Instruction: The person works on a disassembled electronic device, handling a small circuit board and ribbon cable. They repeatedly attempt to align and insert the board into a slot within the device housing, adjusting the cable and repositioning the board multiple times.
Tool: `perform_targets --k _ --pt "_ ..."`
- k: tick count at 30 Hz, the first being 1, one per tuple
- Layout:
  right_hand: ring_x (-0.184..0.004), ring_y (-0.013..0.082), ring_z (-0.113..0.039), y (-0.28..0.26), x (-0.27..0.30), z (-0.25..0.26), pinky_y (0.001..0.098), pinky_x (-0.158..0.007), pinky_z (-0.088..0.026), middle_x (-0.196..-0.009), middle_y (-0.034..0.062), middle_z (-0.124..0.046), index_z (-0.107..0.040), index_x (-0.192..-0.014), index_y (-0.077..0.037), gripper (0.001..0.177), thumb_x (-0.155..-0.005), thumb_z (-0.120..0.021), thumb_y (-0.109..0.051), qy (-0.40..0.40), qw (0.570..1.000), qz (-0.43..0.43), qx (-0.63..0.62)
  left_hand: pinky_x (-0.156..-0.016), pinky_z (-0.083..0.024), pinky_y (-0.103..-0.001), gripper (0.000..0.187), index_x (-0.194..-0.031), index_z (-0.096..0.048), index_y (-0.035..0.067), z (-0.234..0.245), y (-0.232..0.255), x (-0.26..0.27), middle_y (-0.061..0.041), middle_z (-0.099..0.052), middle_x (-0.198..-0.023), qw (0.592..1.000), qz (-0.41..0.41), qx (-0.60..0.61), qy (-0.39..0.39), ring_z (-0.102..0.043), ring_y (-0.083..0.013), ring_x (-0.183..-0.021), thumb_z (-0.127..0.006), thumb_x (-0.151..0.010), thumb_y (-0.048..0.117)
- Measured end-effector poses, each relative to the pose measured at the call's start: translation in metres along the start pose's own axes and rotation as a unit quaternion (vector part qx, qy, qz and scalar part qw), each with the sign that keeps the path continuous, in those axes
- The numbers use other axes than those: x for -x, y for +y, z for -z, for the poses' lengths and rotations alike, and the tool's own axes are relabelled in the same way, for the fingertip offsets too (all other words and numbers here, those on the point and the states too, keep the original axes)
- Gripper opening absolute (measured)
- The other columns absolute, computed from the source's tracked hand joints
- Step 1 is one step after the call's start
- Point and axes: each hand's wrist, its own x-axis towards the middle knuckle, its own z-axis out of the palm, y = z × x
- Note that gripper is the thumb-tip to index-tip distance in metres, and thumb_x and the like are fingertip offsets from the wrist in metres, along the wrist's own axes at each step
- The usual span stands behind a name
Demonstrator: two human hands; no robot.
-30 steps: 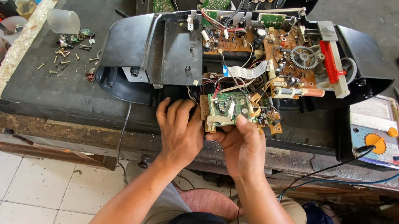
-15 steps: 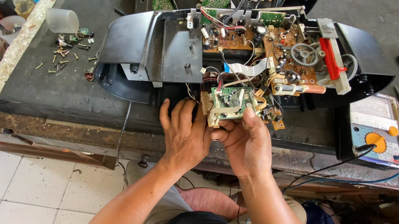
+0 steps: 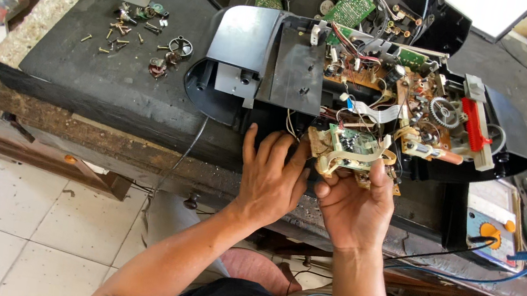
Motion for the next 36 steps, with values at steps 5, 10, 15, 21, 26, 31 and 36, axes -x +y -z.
perform_targets --k 5,10,15,21,26,31,36 --pt "-0.078 0.0270 -0.073 0.000 0.004 -0.010 0.0367 -0.067 -0.064 -0.084 0.0079 -0.059 -0.059 -0.102 -0.005 0.041 -0.099 -0.063 -0.045 0.008 1.000 -0.011 -0.023 -0.109 -0.033 -0.076 0.044 -0.137 -0.063 0.003 0.002 -0.001 -0.001 -0.017 -0.054 -0.115 1.000 0.005 0.016 0.023 -0.059 -0.0407 -0.115 -0.058 -0.098 0.020" --pt "-0.080 0.0272 -0.074 0.000 0.004 -0.004 0.0367 -0.069 -0.064 -0.085 0.0075 -0.059 -0.060 -0.104 -0.005 0.042 -0.099 -0.063 -0.046 0.007 1.000 -0.012 -0.026 -0.108 -0.034 -0.075 0.042 -0.134 -0.065 0.003 0.001 -0.005 -0.002 -0.016 -0.056 -0.113 0.999 0.008 0.022 0.033 -0.060 -0.0395 -0.114 -0.061 -0.097 0.023" --pt "-0.083 0.0313 -0.076 0.001 -0.001 0.009 0.0398 -0.067 -0.061 -0.087 0.0107 -0.064 -0.064 -0.106 -0.003 0.041 -0.099 -0.062 -0.044 -0.009 1.000 -0.009 -0.024 -0.108 -0.035 -0.072 0.038 -0.131 -0.066 0.006 0.001 -0.006 0.000 -0.016 -0.056 -0.115 1.000 0.009 -0.004 0.000 -0.060 -0.0394 -0.113 -0.063 -0.095 0.021" --pt "-0.087 0.0313 -0.077 -0.002 -0.006 0.022 0.0374 -0.068 -0.062 -0.089 0.0119 -0.068 -0.064 -0.109 -0.005 0.046 -0.101 -0.061 -0.050 -0.026 0.999 -0.018 -0.020 -0.107 -0.035 -0.076 0.040 -0.128 -0.066 0.005 0.004 -0.001 -0.004 -0.018 -0.055 -0.113 1.000 0.008 -0.008 -0.014 -0.060 -0.0413 -0.112 -0.068 -0.091 0.021" --pt "-0.098 0.0401 -0.077 -0.006 -0.001 0.010 0.0371 -0.070 -0.063 -0.094 0.0161 -0.068 -0.060 -0.111 -0.003 0.050 -0.103 -0.058 -0.052 -0.026 0.999 -0.026 -0.037 -0.105 -0.039 -0.064 0.015 -0.104 -0.071 0.009 0.002 -0.004 -0.010 -0.009 -0.057 -0.098 0.998 0.029 0.038 0.048 -0.062 -0.0320 -0.099 -0.074 -0.090 0.014" --pt "-0.100 0.0426 -0.076 -0.003 -0.001 0.015 0.0378 -0.071 -0.064 -0.090 0.0141 -0.063 -0.056 -0.110 -0.003 0.049 -0.105 -0.056 -0.052 -0.032 0.998 -0.024 -0.056 -0.081 -0.049 -0.046 0.016 -0.101 -0.072 0.013 -0.010 -0.017 -0.018 0.001 -0.053 -0.080 0.990 0.029 0.029 0.132 -0.060 -0.0232 -0.074 -0.080 -0.089 0.020" --pt "-0.098 0.0426 -0.076 -0.005 -0.005 0.025 0.0372 -0.068 -0.063 -0.095 0.0173 -0.065 -0.057 -0.112 -0.003 0.049 -0.103 -0.059 -0.051 -0.038 0.998 -0.022 -0.044 -0.076 -0.048 -0.044 0.015 -0.085 -0.070 0.014 -0.012 -0.019 -0.023 -0.001 -0.050 -0.073 0.989 0.023 0.008 0.145 -0.058 -0.0253 -0.068 -0.083 -0.080 0.011"
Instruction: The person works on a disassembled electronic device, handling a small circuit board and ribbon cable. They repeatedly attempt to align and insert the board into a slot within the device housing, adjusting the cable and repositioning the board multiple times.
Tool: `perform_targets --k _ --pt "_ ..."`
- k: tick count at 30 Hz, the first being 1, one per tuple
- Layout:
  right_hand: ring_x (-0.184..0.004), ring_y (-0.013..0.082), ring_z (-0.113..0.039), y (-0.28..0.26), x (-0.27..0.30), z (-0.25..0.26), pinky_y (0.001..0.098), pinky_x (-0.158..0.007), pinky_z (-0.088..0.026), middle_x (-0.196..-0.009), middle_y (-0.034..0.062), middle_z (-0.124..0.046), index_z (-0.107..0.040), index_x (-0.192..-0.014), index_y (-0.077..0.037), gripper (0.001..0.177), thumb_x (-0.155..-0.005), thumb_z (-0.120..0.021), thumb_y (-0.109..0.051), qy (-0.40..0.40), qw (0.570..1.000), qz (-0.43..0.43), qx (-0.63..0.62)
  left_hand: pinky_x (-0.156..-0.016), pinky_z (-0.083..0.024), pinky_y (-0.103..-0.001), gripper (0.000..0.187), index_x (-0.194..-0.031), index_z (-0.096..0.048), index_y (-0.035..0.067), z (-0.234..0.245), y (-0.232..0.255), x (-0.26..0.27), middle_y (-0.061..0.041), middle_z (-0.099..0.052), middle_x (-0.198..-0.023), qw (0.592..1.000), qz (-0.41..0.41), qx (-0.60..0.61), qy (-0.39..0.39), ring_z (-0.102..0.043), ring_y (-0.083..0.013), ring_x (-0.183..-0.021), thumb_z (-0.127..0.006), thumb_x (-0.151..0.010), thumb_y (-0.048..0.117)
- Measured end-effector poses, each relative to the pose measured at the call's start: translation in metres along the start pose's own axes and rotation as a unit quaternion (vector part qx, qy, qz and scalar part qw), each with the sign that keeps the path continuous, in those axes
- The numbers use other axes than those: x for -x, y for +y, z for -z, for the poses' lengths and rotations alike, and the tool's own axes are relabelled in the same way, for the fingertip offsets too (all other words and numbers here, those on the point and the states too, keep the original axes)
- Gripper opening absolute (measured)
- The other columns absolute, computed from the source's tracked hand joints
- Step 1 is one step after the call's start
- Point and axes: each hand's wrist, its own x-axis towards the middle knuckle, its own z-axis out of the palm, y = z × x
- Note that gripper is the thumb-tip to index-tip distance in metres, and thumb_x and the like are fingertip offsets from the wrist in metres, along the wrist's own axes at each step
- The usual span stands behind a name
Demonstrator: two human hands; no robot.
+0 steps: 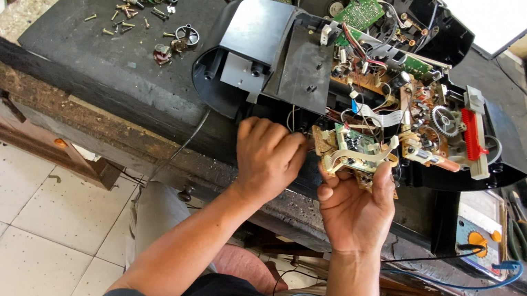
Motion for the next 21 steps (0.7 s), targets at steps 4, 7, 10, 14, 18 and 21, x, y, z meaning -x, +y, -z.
perform_targets --k 4,7,10,14,18,21 --pt "-0.093 0.0408 -0.077 -0.001 0.004 -0.005 0.0375 -0.068 -0.063 -0.091 0.0159 -0.064 -0.059 -0.109 -0.003 0.048 -0.102 -0.061 -0.051 0.013 0.999 -0.010 -0.029 -0.075 -0.048 -0.043 0.017 -0.083 -0.068 0.016 -0.006 0.000 0.009 0.000 -0.051 -0.072 1.000 0.013 -0.009 -0.006 -0.058 -0.0245 -0.067 -0.084 -0.078 0.015" --pt "-0.092 0.0396 -0.077 -0.001 0.003 -0.019 0.0367 -0.067 -0.063 -0.093 0.0170 -0.065 -0.060 -0.110 -0.003 0.048 -0.102 -0.060 -0.050 0.006 1.000 -0.002 -0.017 -0.075 -0.049 -0.042 0.016 -0.081 -0.067 0.016 -0.009 -0.001 0.003 0.002 -0.052 -0.072 1.000 0.017 -0.011 0.011 -0.059 -0.0232 -0.067 -0.084 -0.081 0.014" --pt "-0.090 0.0372 -0.077 0.000 0.003 -0.014 0.0377 -0.066 -0.062 -0.093 0.0166 -0.066 -0.060 -0.108 -0.004 0.046 -0.102 -0.059 -0.049 0.015 1.000 0.005 0.006 -0.076 -0.050 -0.041 0.017 -0.088 -0.069 0.015 -0.007 0.003 0.001 0.001 -0.055 -0.075 1.000 0.025 -0.004 0.018 -0.061 -0.0220 -0.068 -0.081 -0.077 0.010" --pt "-0.089 0.0338 -0.077 0.002 -0.001 0.012 0.0408 -0.066 -0.060 -0.095 0.0164 -0.069 -0.062 -0.109 -0.003 0.043 -0.102 -0.060 -0.045 0.007 1.000 0.007 0.014 -0.079 -0.053 -0.040 0.014 -0.089 -0.069 0.013 -0.006 0.002 0.001 -0.001 -0.055 -0.076 0.999 0.015 0.024 0.021 -0.062 -0.0236 -0.068 -0.078 -0.080 0.006" --pt "-0.088 0.0340 -0.078 0.002 0.000 0.021 0.0433 -0.065 -0.061 -0.094 0.0175 -0.070 -0.064 -0.109 -0.002 0.041 -0.101 -0.061 -0.042 0.007 0.999 0.016 0.041 -0.083 -0.054 -0.041 0.013 -0.088 -0.068 0.012 -0.005 0.003 0.002 -0.002 -0.055 -0.076 0.999 0.027 0.043 0.019 -0.063 -0.0254 -0.068 -0.077 -0.082 0.005" --pt "-0.087 0.0338 -0.079 0.004 -0.003 0.036 0.0447 -0.065 -0.062 -0.094 0.0177 -0.072 -0.064 -0.108 -0.002 0.039 -0.100 -0.062 -0.039 -0.003 0.999 0.018 0.040 -0.085 -0.054 -0.042 0.011 -0.088 -0.068 0.010 -0.002 0.003 0.000 -0.003 -0.056 -0.076 0.998 0.029 0.060 0.007 -0.065 -0.0265 -0.068 -0.076 -0.084 0.003"
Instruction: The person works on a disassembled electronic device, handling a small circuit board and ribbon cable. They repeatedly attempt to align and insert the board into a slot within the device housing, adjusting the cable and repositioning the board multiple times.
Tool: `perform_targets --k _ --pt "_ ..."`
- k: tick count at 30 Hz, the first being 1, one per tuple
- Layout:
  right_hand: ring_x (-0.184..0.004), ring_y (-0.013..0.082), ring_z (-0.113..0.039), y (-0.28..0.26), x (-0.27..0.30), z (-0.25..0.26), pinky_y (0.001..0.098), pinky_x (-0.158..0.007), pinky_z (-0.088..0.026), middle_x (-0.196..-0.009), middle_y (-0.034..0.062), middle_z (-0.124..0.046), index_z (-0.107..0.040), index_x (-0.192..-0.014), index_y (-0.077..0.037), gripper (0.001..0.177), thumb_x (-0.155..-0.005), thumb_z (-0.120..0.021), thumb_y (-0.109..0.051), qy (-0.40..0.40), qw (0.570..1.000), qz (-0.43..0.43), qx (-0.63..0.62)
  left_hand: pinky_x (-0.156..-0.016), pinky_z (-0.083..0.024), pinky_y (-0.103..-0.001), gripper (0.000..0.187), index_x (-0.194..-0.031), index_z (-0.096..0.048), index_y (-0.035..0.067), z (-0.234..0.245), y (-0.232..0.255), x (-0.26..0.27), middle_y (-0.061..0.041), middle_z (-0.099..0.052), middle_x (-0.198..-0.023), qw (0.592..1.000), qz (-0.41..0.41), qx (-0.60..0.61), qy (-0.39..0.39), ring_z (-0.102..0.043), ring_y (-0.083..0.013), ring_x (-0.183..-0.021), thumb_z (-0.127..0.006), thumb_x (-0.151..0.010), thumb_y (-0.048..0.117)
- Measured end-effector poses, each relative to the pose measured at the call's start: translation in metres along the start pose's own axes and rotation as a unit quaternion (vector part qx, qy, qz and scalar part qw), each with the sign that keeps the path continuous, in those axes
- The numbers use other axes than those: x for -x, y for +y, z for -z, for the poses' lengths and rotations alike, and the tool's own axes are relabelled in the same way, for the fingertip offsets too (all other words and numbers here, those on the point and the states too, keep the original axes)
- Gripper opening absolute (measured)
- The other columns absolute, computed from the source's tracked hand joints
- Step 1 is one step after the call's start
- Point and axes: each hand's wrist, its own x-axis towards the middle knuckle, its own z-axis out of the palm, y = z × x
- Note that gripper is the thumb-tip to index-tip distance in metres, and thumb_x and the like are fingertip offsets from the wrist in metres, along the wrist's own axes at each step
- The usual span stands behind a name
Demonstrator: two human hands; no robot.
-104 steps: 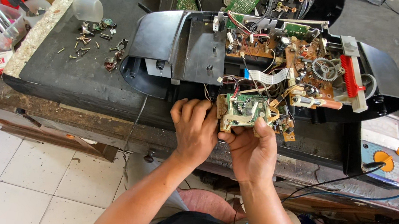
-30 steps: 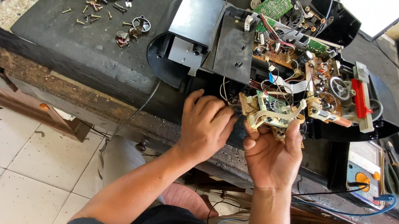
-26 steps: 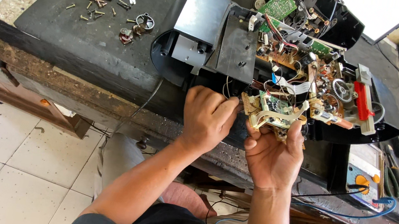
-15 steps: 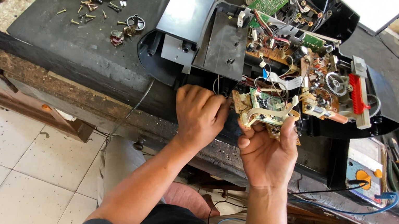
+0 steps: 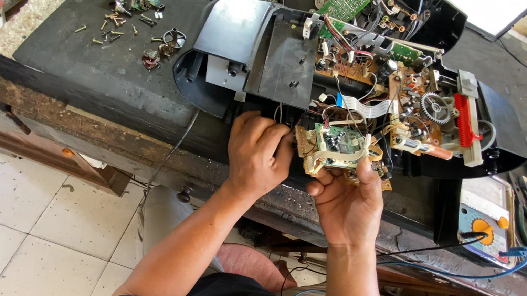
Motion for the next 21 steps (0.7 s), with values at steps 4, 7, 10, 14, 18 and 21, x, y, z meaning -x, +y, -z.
perform_targets --k 4,7,10,14,18,21 --pt "-0.087 0.0345 -0.079 -0.005 0.005 -0.018 0.0456 -0.064 -0.062 -0.092 0.0176 -0.072 -0.065 -0.107 0.000 0.038 -0.100 -0.061 -0.038 -0.008 1.000 0.000 -0.003 -0.086 -0.053 -0.042 0.009 -0.089 -0.070 0.009 0.003 -0.003 0.002 -0.004 -0.056 -0.076 0.999 0.005 0.018 -0.033 -0.065 -0.0282 -0.072 -0.075 -0.084 0.003" --pt "-0.086 0.0359 -0.080 -0.008 0.005 -0.019 0.0448 -0.062 -0.063 -0.091 0.0185 -0.072 -0.066 -0.108 0.001 0.039 -0.101 -0.060 -0.037 -0.001 1.000 0.005 -0.006 -0.086 -0.053 -0.044 0.007 -0.092 -0.070 0.007 0.004 -0.003 -0.001 -0.007 -0.056 -0.079 0.998 0.000 0.026 -0.062 -0.065 -0.0328 -0.077 -0.072 -0.088 0.001" --pt "-0.084 0.0336 -0.080 -0.008 0.005 -0.014 0.0441 -0.061 -0.063 -0.088 0.0164 -0.071 -0.066 -0.105 0.002 0.037 -0.102 -0.060 -0.034 0.009 1.000 -0.002 0.002 -0.084 -0.054 -0.043 0.010 -0.091 -0.071 0.007 0.005 -0.002 -0.001 -0.006 -0.057 -0.078 0.996 0.016 0.035 -0.076 -0.065 -0.0324 -0.077 -0.075 -0.085 -0.001" --pt "-0.085 0.0337 -0.080 -0.007 0.004 -0.011 0.0436 -0.061 -0.063 -0.089 0.0167 -0.070 -0.065 -0.108 0.003 0.039 -0.101 -0.059 -0.035 0.003 1.000 -0.004 0.003 -0.083 -0.053 -0.043 0.012 -0.084 -0.071 0.009 0.003 -0.005 0.009 -0.005 -0.058 -0.076 0.997 0.008 0.012 -0.077 -0.065 -0.0290 -0.075 -0.077 -0.081 -0.002" --pt "-0.085 0.0345 -0.080 -0.008 0.001 -0.015 0.0456 -0.064 -0.064 -0.090 0.0180 -0.070 -0.064 -0.108 0.003 0.040 -0.101 -0.061 -0.036 -0.022 1.000 -0.003 -0.007 -0.088 -0.052 -0.044 0.013 -0.077 -0.069 0.011 -0.001 -0.009 0.016 -0.003 -0.054 -0.073 0.996 -0.039 -0.032 -0.071 -0.063 -0.0261 -0.074 -0.077 -0.082 0.003" --pt "-0.084 0.0339 -0.080 -0.005 0.003 -0.022 0.0453 -0.064 -0.066 -0.088 0.0177 -0.067 -0.062 -0.111 0.005 0.041 -0.100 -0.061 -0.034 0.002 1.000 0.012 -0.007 -0.087 -0.050 -0.047 0.014 -0.071 -0.069 0.010 -0.004 -0.004 0.022 -0.002 -0.056 -0.072 0.992 -0.047 -0.034 -0.108 -0.060 -0.0246 -0.074 -0.078 -0.077 0.001"
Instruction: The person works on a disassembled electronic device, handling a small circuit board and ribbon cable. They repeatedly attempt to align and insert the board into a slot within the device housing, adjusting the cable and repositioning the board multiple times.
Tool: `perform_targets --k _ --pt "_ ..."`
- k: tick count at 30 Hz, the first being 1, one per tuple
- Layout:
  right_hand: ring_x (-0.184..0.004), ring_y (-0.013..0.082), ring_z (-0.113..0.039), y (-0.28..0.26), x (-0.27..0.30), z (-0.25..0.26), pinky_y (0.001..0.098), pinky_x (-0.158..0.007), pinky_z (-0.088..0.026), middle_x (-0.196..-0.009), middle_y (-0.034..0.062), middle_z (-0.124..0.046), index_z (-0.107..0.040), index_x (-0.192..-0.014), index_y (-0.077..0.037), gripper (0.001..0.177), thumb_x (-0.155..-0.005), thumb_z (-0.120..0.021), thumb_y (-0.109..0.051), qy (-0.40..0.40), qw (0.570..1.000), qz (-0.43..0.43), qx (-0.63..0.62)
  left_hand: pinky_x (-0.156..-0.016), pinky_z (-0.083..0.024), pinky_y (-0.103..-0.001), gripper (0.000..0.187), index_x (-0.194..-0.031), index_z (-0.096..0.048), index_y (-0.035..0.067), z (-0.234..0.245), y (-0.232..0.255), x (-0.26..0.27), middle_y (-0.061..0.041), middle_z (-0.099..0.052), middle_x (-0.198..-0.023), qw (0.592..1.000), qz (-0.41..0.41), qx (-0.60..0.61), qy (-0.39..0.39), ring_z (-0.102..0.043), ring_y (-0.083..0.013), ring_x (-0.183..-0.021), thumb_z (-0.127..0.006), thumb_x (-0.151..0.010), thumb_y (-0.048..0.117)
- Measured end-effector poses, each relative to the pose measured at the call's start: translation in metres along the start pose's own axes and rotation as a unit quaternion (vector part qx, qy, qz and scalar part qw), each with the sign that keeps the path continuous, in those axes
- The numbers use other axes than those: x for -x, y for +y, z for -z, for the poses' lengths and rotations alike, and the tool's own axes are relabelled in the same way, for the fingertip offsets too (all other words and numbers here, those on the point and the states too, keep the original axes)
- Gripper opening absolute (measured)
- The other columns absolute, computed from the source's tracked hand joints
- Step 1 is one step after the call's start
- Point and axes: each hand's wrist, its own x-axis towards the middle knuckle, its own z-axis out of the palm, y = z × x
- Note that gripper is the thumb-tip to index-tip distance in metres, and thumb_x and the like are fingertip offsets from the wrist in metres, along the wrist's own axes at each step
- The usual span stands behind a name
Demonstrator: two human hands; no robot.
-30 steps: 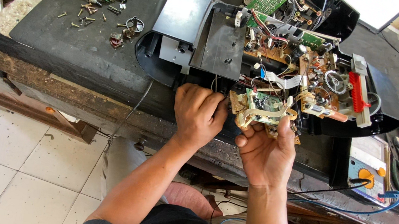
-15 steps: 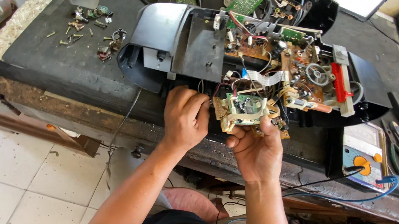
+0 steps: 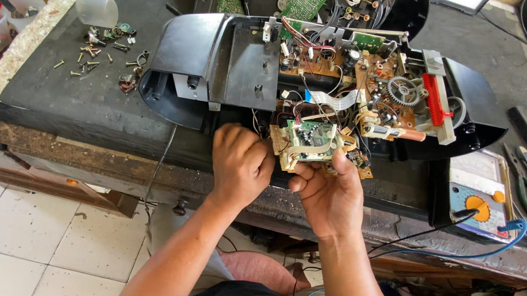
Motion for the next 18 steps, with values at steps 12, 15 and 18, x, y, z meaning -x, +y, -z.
perform_targets --k 12,15,18 --pt "-0.085 0.0415 -0.079 0.022 -0.008 0.009 0.0551 -0.077 -0.069 -0.094 0.0300 -0.075 -0.071 -0.094 0.003 0.022 -0.100 -0.062 -0.016 0.007 0.997 0.081 -0.016 -0.084 -0.051 -0.047 0.019 -0.090 -0.071 0.010 0.021 0.007 -0.015 -0.005 -0.056 -0.091 0.997 0.043 0.046 -0.049 -0.062 -0.0309 -0.087 -0.080 -0.073 0.011" --pt "-0.086 0.0429 -0.079 0.021 -0.005 -0.001 0.0562 -0.079 -0.068 -0.094 0.0305 -0.075 -0.072 -0.091 0.002 0.020 -0.099 -0.062 -0.013 0.021 0.996 0.083 -0.023 -0.087 -0.051 -0.045 0.020 -0.098 -0.069 0.006 0.025 0.015 -0.019 -0.009 -0.057 -0.103 0.995 0.072 0.057 -0.034 -0.063 -0.0337 -0.095 -0.076 -0.080 0.007" --pt "-0.082 0.0411 -0.079 0.020 -0.001 0.000 0.0562 -0.078 -0.069 -0.091 0.0288 -0.075 -0.071 -0.094 0.004 0.022 -0.099 -0.062 -0.016 0.040 0.996 0.073 -0.023 -0.083 -0.050 -0.045 0.013 -0.094 -0.069 0.009 0.023 0.012 -0.015 -0.008 -0.057 -0.102 0.995 0.080 0.046 -0.042 -0.064 -0.0336 -0.094 -0.076 -0.084 0.013"
